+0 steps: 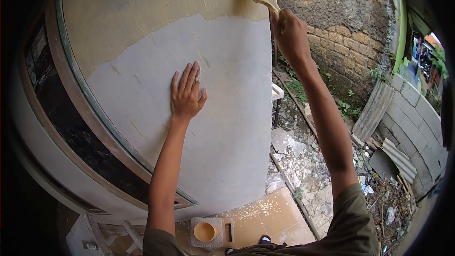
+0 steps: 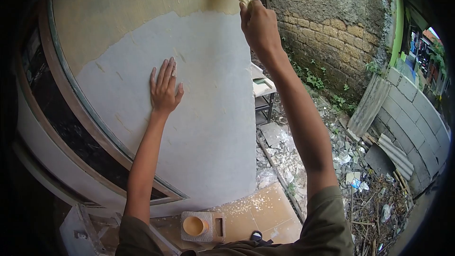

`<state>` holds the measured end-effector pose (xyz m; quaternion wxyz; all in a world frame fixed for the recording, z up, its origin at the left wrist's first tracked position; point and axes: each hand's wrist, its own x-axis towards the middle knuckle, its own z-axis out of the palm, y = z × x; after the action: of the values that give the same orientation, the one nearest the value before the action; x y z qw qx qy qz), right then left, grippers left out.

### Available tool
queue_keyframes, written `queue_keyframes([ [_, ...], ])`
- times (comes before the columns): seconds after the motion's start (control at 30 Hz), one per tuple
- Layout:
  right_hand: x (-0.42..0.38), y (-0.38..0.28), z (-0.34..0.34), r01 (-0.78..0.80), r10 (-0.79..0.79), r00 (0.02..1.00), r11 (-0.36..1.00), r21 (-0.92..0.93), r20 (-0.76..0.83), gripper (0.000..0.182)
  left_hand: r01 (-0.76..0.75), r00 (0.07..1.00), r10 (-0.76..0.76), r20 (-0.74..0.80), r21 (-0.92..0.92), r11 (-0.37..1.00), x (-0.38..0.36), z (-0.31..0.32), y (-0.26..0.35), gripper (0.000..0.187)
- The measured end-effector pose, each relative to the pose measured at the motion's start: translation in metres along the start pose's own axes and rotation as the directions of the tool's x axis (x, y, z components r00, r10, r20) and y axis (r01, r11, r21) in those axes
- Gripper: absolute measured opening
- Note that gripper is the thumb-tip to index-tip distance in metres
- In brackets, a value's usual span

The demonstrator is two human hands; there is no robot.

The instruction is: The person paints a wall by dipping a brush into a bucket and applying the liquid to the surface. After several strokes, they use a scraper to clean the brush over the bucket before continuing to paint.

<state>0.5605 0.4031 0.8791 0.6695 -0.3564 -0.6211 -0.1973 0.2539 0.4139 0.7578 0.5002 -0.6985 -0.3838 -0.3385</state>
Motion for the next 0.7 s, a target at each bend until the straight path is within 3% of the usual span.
queue_keyframes([
  [0.4, -0.113, 0.023, -0.02, -0.117, 0.121, 0.975, 0.993, -0.032, 0.188, 0.022, 0.002, 1.0, -0.002, -0.01, 0.024, 1.0, 0.001, 0.0, 0.001, 0.045],
  [0.57, -0.175, 0.009, -0.047, -0.3, 0.296, 0.921, 0.954, -0.02, 0.253, 0.024, 0.002, 1.0, -0.002, 0.002, 0.017, 1.0, 0.001, 0.001, 0.001, 0.049],
  [0.67, -0.215, -0.007, -0.061, -0.509, 0.475, 0.804, 0.861, 0.001, 0.358, 0.026, 0.009, 1.0, -0.009, 0.028, -0.007, 1.0, -0.001, -0.004, 0.005, 0.05],
  [0.7, -0.234, -0.008, -0.063, -0.568, 0.515, 0.756, 0.823, 0.015, 0.405, 0.029, 0.027, 1.0, -0.026, 0.017, -0.101, 0.995, -0.006, -0.006, 0.009, 0.048],
])
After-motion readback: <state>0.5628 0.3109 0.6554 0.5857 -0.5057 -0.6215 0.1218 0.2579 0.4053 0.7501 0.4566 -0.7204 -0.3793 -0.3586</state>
